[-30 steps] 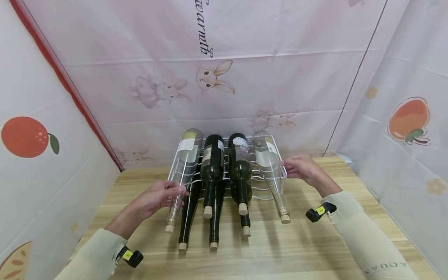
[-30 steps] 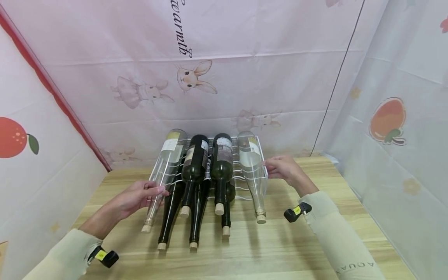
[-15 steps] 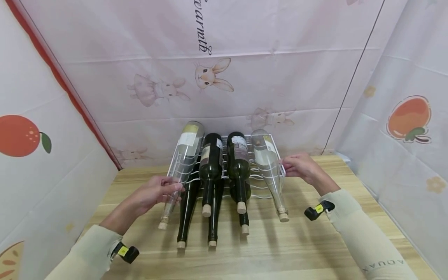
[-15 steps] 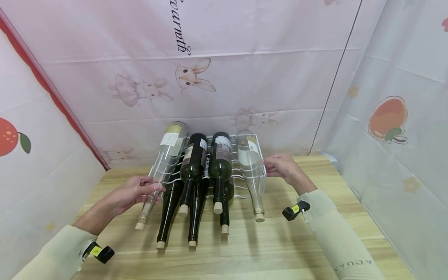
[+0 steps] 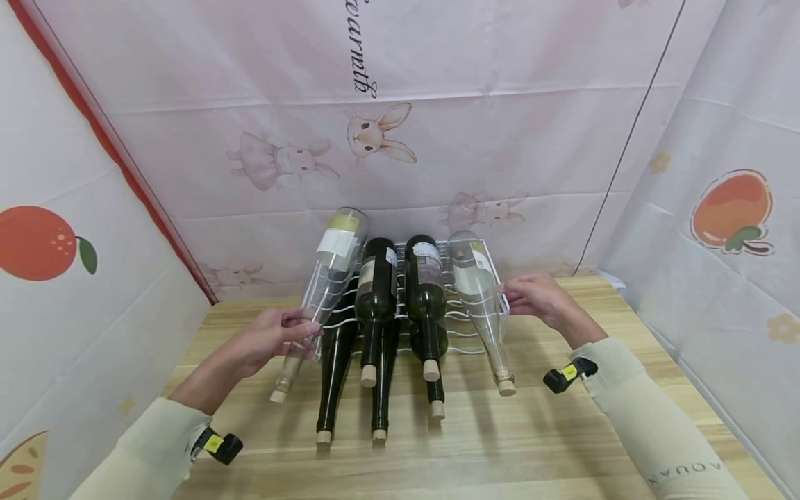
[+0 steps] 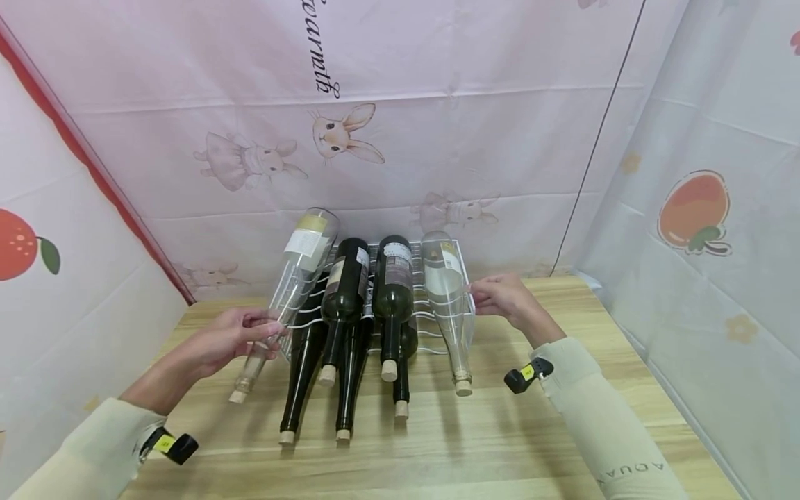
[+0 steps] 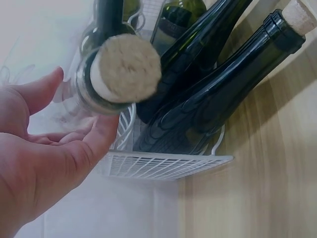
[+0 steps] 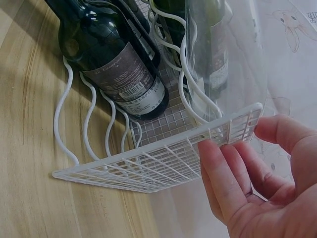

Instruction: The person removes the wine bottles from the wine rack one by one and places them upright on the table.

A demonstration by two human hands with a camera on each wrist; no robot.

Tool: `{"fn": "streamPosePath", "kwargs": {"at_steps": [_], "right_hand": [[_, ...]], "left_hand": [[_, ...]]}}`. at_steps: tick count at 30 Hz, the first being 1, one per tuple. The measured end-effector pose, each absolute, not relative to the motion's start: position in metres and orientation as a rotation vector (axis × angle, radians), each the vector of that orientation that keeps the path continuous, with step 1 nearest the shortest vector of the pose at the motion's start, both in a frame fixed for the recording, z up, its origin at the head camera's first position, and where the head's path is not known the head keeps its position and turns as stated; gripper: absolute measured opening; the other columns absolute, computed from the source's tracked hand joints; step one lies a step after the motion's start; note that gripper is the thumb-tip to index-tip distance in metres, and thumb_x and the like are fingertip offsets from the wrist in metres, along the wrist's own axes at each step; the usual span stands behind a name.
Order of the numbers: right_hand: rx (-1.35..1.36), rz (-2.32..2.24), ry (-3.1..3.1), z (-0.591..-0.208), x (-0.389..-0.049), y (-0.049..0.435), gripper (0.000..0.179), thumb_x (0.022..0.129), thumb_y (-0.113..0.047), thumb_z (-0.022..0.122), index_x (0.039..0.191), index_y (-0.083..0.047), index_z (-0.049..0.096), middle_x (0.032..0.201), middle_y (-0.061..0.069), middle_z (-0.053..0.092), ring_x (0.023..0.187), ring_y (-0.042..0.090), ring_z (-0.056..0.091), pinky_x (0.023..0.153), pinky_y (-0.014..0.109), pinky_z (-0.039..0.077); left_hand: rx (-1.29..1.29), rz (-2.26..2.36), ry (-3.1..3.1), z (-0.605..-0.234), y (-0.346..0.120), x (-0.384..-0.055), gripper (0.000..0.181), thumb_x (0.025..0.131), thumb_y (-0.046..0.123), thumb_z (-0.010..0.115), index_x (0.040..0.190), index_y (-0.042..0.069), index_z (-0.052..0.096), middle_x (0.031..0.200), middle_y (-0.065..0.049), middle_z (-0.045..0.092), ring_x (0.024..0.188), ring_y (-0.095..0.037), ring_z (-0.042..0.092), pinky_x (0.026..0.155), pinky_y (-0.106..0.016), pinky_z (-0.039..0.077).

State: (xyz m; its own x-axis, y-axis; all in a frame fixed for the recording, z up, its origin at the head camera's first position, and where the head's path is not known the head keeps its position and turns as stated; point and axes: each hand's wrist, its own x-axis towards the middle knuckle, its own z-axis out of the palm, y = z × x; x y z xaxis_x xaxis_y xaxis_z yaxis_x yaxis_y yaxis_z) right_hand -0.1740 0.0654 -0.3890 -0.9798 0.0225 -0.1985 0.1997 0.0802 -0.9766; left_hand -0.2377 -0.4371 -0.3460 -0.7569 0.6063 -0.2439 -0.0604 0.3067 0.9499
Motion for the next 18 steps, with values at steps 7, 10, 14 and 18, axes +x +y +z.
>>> {"fn": "streamPosePath", "kwargs": {"at_steps": [7,10,14,18], "right_hand": [[0.225,-2.031,2.219,-0.389,-0.174,0.065,0.041,0.102,-0.011,0.059,0.129,0.020,0.057,0.082,-0.002,0.075,0.078,0.010,0.074,0.078,0.027,0.065],[0.217,-2.041,2.209,-0.389,-0.174,0.065,0.042,0.102,-0.010,0.058,0.130,0.020,0.055,0.083,-0.001,0.075,0.079,0.010,0.075,0.078,0.027,0.065],[0.212,-2.050,2.192,-0.390,-0.174,0.065,0.039,0.102,-0.008,0.056,0.129,0.020,0.054,0.082,-0.002,0.075,0.078,0.010,0.074,0.078,0.027,0.064],[0.208,-2.052,2.193,-0.390,-0.173,0.065,0.035,0.102,-0.006,0.055,0.127,0.018,0.057,0.082,-0.002,0.075,0.079,0.010,0.075,0.079,0.027,0.065]], "left_hand": [[0.517,1.467,2.053,-0.340,-0.441,-0.238,0.065,0.105,0.012,0.060,0.151,-0.020,0.028,0.130,-0.028,0.055,0.094,-0.018,0.069,0.095,-0.048,0.062],[0.541,1.443,2.096,-0.338,-0.442,-0.239,0.064,0.104,0.010,0.060,0.151,-0.020,0.029,0.125,-0.026,0.060,0.092,-0.019,0.070,0.092,-0.045,0.063],[0.597,1.376,2.181,-0.336,-0.441,-0.240,0.059,0.104,0.012,0.061,0.148,-0.019,0.036,0.116,-0.023,0.067,0.087,-0.020,0.072,0.082,-0.037,0.065],[0.648,1.313,2.272,-0.335,-0.439,-0.241,0.047,0.103,0.012,0.062,0.138,-0.017,0.049,0.104,-0.016,0.069,0.086,-0.018,0.070,0.076,-0.032,0.063]]}}
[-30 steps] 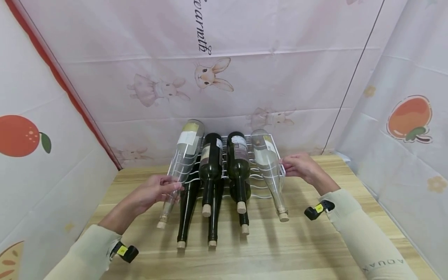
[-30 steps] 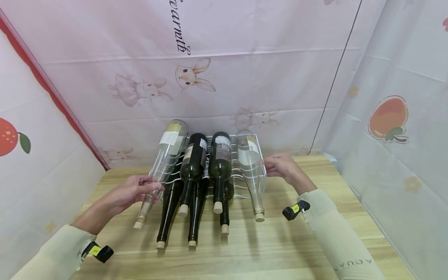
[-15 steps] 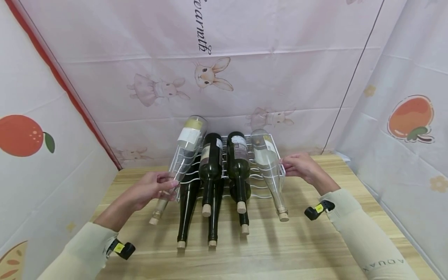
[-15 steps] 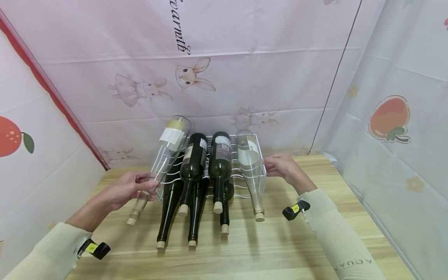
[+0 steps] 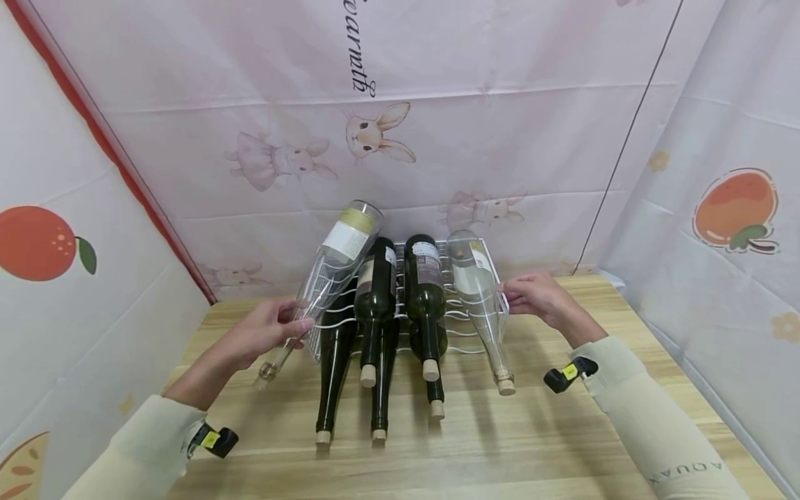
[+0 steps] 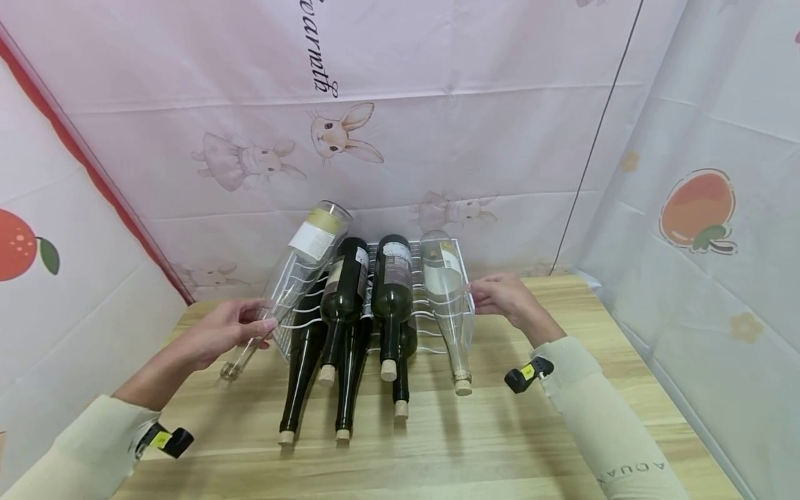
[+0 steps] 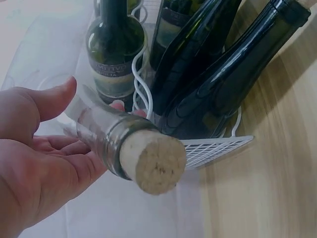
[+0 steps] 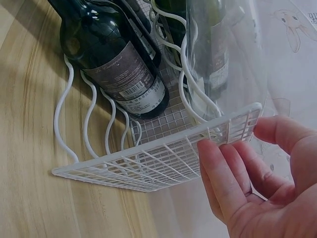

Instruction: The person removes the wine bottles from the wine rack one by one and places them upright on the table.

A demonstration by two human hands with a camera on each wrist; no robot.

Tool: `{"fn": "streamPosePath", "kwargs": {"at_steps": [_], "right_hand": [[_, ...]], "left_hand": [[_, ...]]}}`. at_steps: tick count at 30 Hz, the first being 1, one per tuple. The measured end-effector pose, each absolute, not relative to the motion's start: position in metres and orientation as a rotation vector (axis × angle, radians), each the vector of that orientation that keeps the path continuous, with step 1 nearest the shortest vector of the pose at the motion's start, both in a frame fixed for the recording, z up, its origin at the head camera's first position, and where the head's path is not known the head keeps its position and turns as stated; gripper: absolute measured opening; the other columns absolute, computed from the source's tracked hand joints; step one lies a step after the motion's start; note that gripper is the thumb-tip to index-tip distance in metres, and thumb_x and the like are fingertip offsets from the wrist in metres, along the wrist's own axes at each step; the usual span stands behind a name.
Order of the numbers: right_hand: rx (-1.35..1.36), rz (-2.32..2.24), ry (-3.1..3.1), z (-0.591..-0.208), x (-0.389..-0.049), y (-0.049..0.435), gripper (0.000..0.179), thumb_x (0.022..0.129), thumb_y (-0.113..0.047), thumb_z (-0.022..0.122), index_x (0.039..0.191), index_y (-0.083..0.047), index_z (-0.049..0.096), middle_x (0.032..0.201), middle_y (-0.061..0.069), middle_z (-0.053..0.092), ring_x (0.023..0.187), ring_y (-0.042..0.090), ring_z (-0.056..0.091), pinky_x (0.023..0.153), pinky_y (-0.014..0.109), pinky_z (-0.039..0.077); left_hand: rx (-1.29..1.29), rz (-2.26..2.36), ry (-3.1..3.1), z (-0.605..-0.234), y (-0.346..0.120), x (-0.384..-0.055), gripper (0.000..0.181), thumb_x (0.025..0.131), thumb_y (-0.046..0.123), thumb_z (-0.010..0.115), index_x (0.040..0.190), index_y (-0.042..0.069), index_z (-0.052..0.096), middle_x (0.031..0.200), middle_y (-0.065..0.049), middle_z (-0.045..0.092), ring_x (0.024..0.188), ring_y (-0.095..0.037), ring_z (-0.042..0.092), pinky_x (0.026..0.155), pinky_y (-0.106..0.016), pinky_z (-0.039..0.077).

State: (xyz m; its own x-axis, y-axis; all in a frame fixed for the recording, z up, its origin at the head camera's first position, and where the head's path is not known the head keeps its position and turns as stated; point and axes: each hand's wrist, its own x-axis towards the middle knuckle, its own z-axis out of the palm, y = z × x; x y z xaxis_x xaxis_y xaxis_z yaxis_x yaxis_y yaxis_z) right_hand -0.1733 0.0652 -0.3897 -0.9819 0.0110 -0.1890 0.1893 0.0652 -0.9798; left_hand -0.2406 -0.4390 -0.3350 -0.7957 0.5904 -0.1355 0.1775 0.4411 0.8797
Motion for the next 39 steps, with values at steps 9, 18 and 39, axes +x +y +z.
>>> {"fn": "streamPosePath", "kwargs": {"at_steps": [9,18,39], "right_hand": [[0.199,-2.047,2.201,-0.387,-0.172,0.065,0.024,0.101,-0.005,0.060,0.118,0.011,0.066,0.084,-0.002,0.077,0.079,0.011,0.075,0.078,0.028,0.065],[0.214,-2.019,2.234,-0.386,-0.171,0.064,0.031,0.101,-0.008,0.059,0.122,0.015,0.065,0.085,-0.001,0.077,0.080,0.012,0.075,0.079,0.029,0.065],[0.189,-1.909,2.329,-0.382,-0.168,0.063,0.046,0.102,-0.011,0.060,0.134,0.021,0.054,0.091,0.002,0.079,0.083,0.010,0.076,0.085,0.032,0.065]], "left_hand": [[0.713,1.105,2.494,-0.325,-0.435,-0.238,0.048,0.102,0.018,0.065,0.139,-0.010,0.053,0.101,-0.020,0.070,0.082,-0.023,0.065,0.068,-0.034,0.060],[0.785,1.029,2.589,-0.318,-0.434,-0.238,0.051,0.100,0.018,0.067,0.143,-0.006,0.053,0.100,-0.017,0.069,0.085,-0.022,0.064,0.069,-0.033,0.058],[0.795,0.961,2.752,-0.311,-0.423,-0.240,0.062,0.099,0.013,0.069,0.151,-0.009,0.043,0.113,-0.025,0.072,0.102,-0.033,0.070,0.076,-0.033,0.060]]}}
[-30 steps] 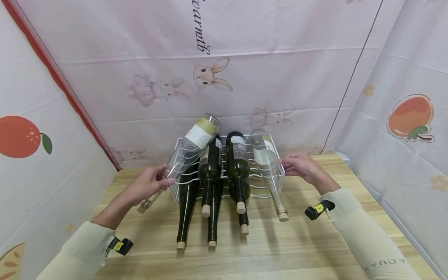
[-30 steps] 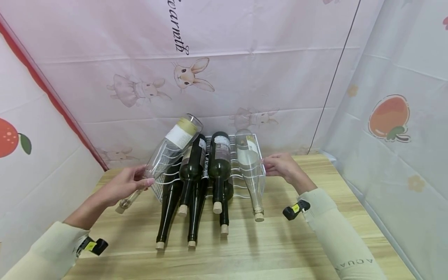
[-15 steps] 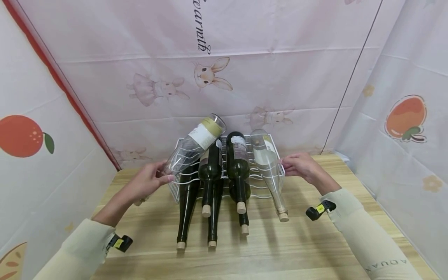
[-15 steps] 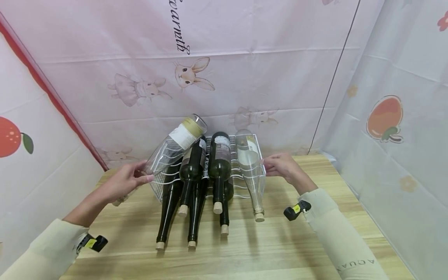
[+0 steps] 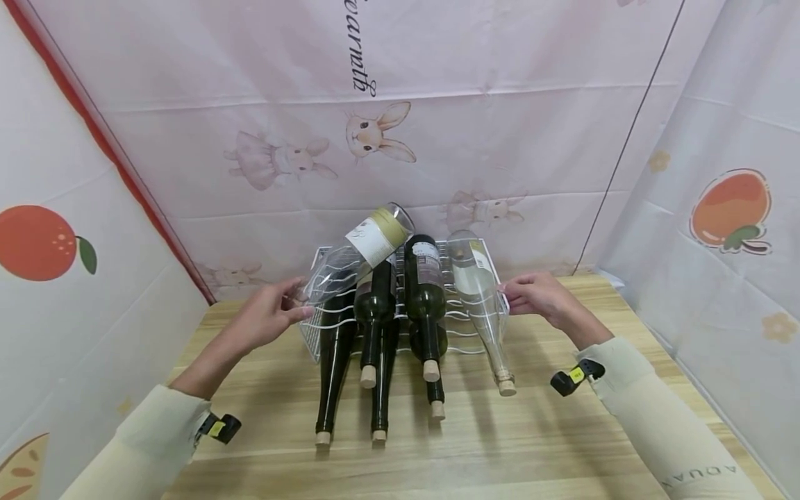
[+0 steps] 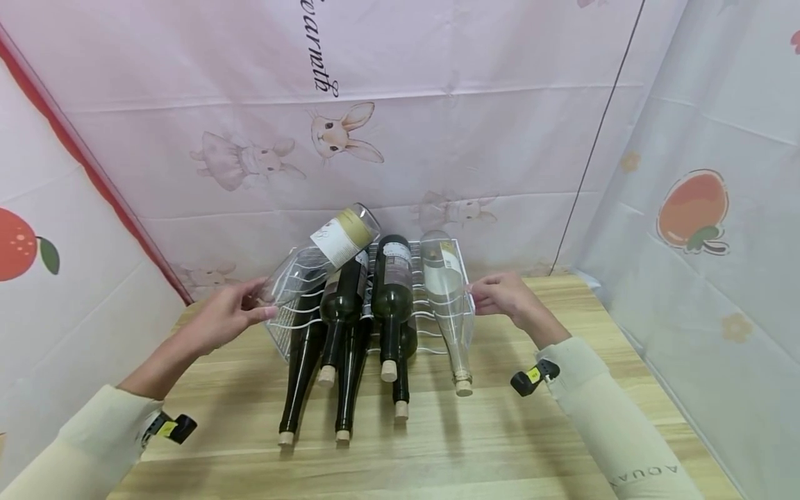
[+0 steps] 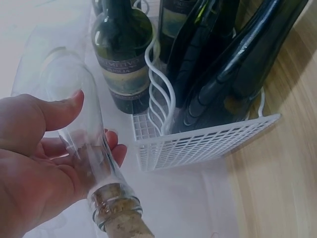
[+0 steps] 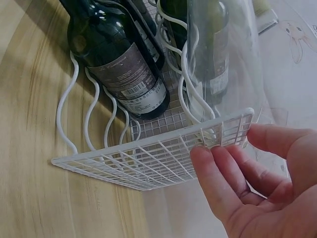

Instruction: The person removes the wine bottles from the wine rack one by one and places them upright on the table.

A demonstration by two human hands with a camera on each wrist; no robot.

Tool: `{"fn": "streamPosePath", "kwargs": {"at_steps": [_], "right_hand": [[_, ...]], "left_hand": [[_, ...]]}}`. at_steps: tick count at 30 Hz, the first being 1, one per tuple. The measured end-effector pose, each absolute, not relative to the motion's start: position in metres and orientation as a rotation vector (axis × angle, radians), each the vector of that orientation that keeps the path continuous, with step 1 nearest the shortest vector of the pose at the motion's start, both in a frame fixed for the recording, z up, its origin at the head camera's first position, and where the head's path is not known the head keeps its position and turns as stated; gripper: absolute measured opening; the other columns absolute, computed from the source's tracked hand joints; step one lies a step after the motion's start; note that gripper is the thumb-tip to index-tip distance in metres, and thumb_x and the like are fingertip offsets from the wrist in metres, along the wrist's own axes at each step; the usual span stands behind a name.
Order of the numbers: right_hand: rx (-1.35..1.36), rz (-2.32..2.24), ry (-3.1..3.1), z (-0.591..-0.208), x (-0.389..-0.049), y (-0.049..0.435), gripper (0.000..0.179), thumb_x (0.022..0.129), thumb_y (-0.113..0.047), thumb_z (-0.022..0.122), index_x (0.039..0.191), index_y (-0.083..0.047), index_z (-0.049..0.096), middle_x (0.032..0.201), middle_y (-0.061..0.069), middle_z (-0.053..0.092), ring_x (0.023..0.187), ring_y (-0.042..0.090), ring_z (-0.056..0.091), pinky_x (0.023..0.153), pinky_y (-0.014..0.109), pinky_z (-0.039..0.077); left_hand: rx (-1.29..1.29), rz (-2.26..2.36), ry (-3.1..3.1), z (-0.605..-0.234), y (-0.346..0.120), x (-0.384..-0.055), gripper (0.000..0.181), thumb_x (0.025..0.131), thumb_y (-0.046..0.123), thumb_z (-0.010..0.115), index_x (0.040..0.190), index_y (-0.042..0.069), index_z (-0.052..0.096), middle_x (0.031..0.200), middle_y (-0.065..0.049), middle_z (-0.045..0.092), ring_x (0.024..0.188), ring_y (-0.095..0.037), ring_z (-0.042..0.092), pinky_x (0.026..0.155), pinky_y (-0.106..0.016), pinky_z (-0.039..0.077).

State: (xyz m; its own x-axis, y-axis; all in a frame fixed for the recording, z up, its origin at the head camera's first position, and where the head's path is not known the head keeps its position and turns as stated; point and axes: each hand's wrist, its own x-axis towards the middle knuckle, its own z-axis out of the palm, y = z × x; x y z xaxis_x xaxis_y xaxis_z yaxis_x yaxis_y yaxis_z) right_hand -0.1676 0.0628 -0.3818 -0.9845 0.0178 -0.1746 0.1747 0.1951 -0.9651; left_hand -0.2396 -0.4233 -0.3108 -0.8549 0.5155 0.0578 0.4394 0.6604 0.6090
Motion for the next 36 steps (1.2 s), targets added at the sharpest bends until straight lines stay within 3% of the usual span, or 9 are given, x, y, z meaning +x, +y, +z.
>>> {"fn": "streamPosePath", "kwargs": {"at_steps": [4,11,20,30,36], "right_hand": [[0.178,-1.891,2.368,-0.382,-0.166,0.060,0.046,0.102,-0.011,0.059,0.135,0.020,0.055,0.095,0.005,0.079,0.083,0.010,0.075,0.083,0.030,0.065],[0.135,-1.868,2.386,-0.381,-0.164,0.059,0.044,0.103,-0.009,0.056,0.135,0.022,0.053,0.097,0.009,0.078,0.083,0.010,0.075,0.083,0.031,0.065],[0.126,-1.822,2.407,-0.380,-0.163,0.062,0.045,0.106,-0.013,0.056,0.136,0.020,0.053,0.101,0.010,0.078,0.083,0.010,0.075,0.087,0.035,0.065],[0.111,-1.872,2.403,-0.382,-0.160,0.062,0.045,0.106,-0.011,0.055,0.136,0.022,0.052,0.101,0.010,0.077,0.083,0.009,0.075,0.083,0.030,0.065],[0.072,-1.888,2.413,-0.386,-0.160,0.063,0.046,0.107,-0.015,0.055,0.137,0.021,0.052,0.110,0.015,0.076,0.086,0.011,0.076,0.085,0.033,0.065]], "left_hand": [[0.800,0.920,2.791,-0.306,-0.422,-0.239,0.062,0.099,0.014,0.070,0.151,-0.006,0.045,0.112,-0.025,0.072,0.099,-0.032,0.070,0.072,-0.032,0.057],[0.793,0.888,2.818,-0.301,-0.417,-0.240,0.063,0.099,0.018,0.070,0.153,-0.003,0.045,0.133,-0.031,0.066,0.110,-0.038,0.071,0.079,-0.038,0.060],[0.803,0.888,2.852,-0.305,-0.413,-0.245,0.064,0.098,0.017,0.072,0.154,-0.001,0.044,0.126,-0.029,0.069,0.103,-0.033,0.072,0.071,-0.031,0.056],[0.831,0.917,2.889,-0.305,-0.400,-0.246,0.063,0.097,0.016,0.074,0.153,0.005,0.048,0.134,-0.026,0.067,0.110,-0.036,0.071,0.085,-0.046,0.063],[0.838,0.952,2.889,-0.306,-0.395,-0.245,0.066,0.094,0.016,0.076,0.154,0.006,0.048,0.135,-0.025,0.067,0.108,-0.035,0.072,0.083,-0.044,0.063]]}}
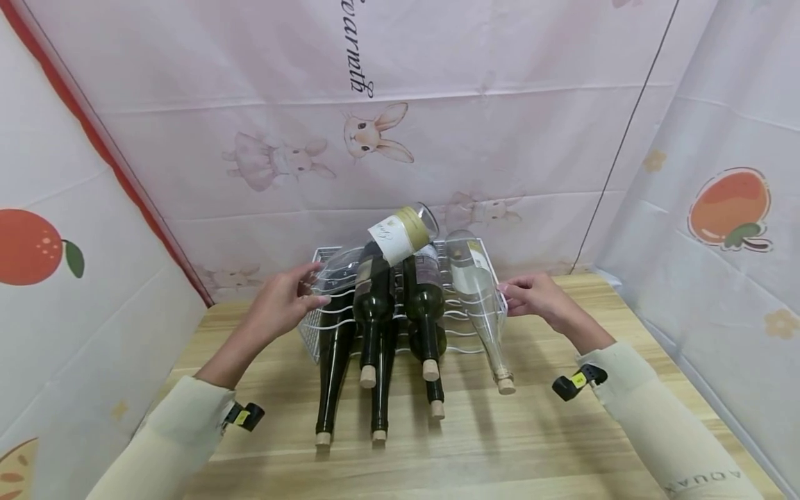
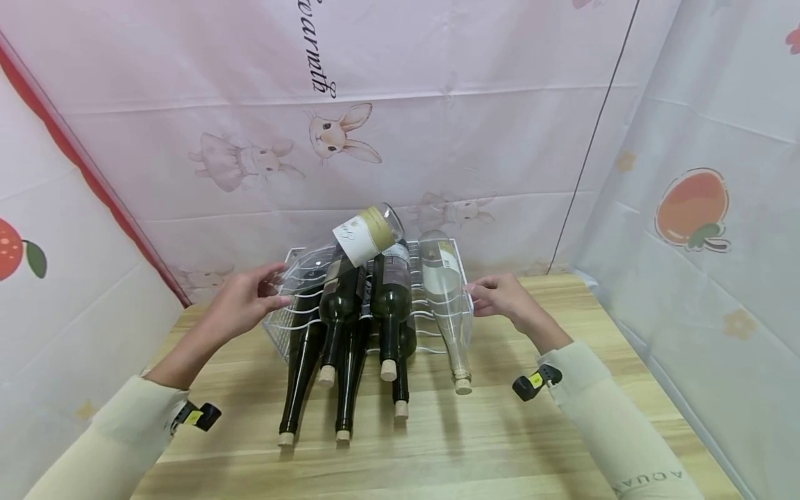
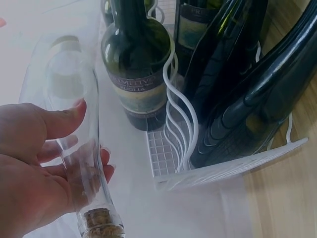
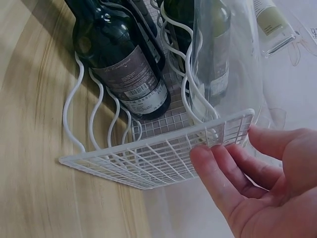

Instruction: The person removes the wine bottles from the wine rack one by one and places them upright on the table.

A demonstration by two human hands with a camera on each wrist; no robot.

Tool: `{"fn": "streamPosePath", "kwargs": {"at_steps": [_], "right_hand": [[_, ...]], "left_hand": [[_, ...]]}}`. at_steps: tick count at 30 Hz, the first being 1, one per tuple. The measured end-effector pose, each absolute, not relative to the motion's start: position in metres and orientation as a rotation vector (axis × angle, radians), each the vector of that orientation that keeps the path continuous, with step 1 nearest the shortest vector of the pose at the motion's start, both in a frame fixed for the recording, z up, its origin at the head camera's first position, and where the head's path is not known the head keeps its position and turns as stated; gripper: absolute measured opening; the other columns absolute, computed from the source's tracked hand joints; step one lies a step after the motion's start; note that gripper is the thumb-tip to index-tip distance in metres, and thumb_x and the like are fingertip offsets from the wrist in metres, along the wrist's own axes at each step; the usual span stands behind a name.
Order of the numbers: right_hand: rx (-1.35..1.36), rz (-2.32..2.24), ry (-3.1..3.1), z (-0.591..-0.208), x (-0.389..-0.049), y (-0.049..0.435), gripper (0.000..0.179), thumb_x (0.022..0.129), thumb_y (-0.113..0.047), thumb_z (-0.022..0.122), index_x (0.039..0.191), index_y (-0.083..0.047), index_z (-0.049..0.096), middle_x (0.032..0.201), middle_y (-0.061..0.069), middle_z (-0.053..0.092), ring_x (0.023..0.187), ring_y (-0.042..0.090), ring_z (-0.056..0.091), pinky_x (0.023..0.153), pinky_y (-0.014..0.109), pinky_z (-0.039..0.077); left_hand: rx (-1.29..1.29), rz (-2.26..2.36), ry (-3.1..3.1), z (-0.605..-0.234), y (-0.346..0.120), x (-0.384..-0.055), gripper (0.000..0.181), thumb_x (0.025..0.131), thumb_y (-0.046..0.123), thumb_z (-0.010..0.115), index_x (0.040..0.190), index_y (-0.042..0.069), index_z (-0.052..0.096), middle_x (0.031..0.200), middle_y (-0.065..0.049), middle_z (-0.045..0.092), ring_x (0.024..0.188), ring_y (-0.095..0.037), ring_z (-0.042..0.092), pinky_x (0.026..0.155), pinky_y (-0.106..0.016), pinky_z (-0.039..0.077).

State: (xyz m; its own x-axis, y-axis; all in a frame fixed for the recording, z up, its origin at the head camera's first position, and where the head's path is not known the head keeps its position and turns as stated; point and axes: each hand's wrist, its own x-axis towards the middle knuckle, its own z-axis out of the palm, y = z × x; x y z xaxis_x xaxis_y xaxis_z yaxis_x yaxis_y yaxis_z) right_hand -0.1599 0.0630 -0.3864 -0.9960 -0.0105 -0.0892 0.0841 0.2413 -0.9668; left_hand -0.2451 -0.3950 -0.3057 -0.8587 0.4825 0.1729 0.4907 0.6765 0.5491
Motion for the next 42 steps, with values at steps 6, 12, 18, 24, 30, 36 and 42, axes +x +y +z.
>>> {"fn": "streamPosePath", "kwargs": {"at_steps": [6,12,18,24,30,36,42], "right_hand": [[0.046,-1.859,2.474,-0.389,-0.159,0.067,0.045,0.106,-0.014,0.057,0.134,0.020,0.055,0.114,0.022,0.075,0.087,0.012,0.076,0.092,0.041,0.063],[0.045,-1.726,2.610,-0.386,-0.157,0.068,0.045,0.104,-0.019,0.062,0.133,0.015,0.060,0.123,0.030,0.071,0.094,0.016,0.076,0.094,0.040,0.063],[0.083,-1.515,2.828,-0.381,-0.155,0.067,0.043,0.101,-0.030,0.067,0.130,0.003,0.068,0.128,0.023,0.071,0.113,0.028,0.070,0.097,0.039,0.059],[0.124,-1.489,2.881,-0.370,-0.153,0.065,0.050,0.099,-0.028,0.071,0.138,0.001,0.061,0.138,0.025,0.065,0.128,0.040,0.062,0.107,0.052,0.051],[0.066,-1.591,2.858,-0.357,-0.152,0.061,0.061,0.096,-0.022,0.074,0.146,0.003,0.051,0.147,0.027,0.056,0.136,0.044,0.056,0.114,0.056,0.048],[0.008,-1.587,2.928,-0.348,-0.152,0.056,0.070,0.092,-0.020,0.079,0.151,0.001,0.047,0.154,0.026,0.051,0.143,0.046,0.048,0.122,0.057,0.039],[-0.032,-1.502,3.071,-0.338,-0.151,0.048,0.074,0.089,-0.021,0.083,0.150,0.000,0.048,0.154,0.024,0.051,0.144,0.044,0.047,0.123,0.055,0.037]], "left_hand": [[-0.857,-0.908,-2.834,-0.303,-0.391,-0.247,0.065,0.095,0.016,0.076,0.153,0.005,0.049,0.136,-0.026,0.066,0.112,-0.040,0.071,0.084,-0.049,0.062],[-0.854,-0.872,-2.815,-0.302,-0.387,-0.250,0.065,0.094,0.017,0.077,0.153,0.007,0.050,0.137,-0.024,0.066,0.119,-0.043,0.067,0.094,-0.057,0.058],[-0.849,-0.839,-2.797,-0.301,-0.379,-0.249,0.066,0.092,0.017,0.079,0.152,0.009,0.052,0.133,-0.022,0.068,0.119,-0.042,0.068,0.094,-0.057,0.058],[-0.868,-0.820,-2.735,-0.302,-0.371,-0.248,0.068,0.088,0.013,0.083,0.149,0.008,0.055,0.126,-0.021,0.071,0.114,-0.042,0.070,0.090,-0.057,0.060],[-0.921,-0.775,-2.663,-0.302,-0.364,-0.250,0.067,0.085,0.012,0.085,0.146,0.007,0.058,0.124,-0.022,0.072,0.107,-0.039,0.072,0.086,-0.055,0.060],[-0.960,-0.753,-2.618,-0.301,-0.358,-0.250,0.067,0.082,0.011,0.087,0.143,0.006,0.060,0.121,-0.023,0.072,0.107,-0.040,0.067,0.089,-0.055,0.056],[-0.966,-0.748,-2.563,-0.299,-0.351,-0.252,0.063,0.083,0.011,0.086,0.141,0.008,0.062,0.123,-0.022,0.071,0.109,-0.039,0.066,0.089,-0.055,0.054]]}}
